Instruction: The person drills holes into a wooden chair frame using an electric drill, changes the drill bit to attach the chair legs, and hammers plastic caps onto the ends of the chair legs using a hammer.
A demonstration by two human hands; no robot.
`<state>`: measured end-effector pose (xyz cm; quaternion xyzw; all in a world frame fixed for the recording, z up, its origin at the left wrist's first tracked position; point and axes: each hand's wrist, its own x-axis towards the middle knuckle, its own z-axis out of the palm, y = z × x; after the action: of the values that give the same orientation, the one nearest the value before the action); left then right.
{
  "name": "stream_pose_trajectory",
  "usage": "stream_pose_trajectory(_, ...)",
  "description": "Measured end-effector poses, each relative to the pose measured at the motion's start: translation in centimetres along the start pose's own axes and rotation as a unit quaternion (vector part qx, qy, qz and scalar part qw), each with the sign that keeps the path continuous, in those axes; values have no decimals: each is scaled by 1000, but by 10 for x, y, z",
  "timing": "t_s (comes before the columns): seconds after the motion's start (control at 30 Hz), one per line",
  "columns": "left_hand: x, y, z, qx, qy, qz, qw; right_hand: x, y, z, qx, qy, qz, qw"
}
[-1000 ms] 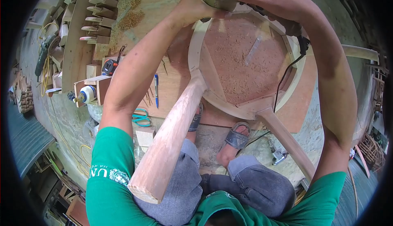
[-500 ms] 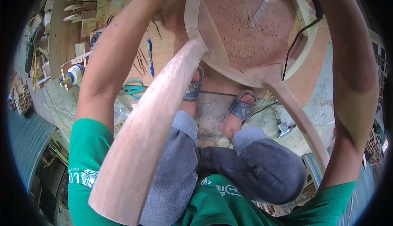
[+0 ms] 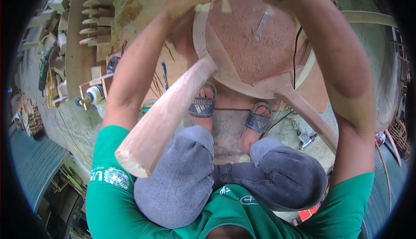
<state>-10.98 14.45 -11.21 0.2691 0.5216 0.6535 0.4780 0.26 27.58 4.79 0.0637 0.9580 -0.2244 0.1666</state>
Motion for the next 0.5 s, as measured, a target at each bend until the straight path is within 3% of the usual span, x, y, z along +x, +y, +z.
stream_pose_trajectory(0.07,2,-14,-7,271,36,128,953,-3,-1,2,-3,21,13,1000)
stream_pose_trajectory(0.13,1,-17,-7,212,15,140,967,3,2,9,-26,56,-17,998)
stream_pose_trajectory(0.27,-1,-8,0,156,-10,154,976,-13,-3,-4,14,7,18,1000)
stream_pose_trajectory(0.33,-2,2,-3,194,-3,179,965,-18,-5,-22,20,-40,16,999)
stream_pose_trajectory(0.37,3,10,-2,211,1,192,958,-22,-12,-26,-25,-8,5,1000)
stream_pose_trajectory(0.47,6,58,-1,357,-13,113,927,-66,-47,-69,-56,-10,53,997)
stream_pose_trajectory(0.5,10,74,14,295,-74,164,938,-87,-58,-80,-78,3,49,996)
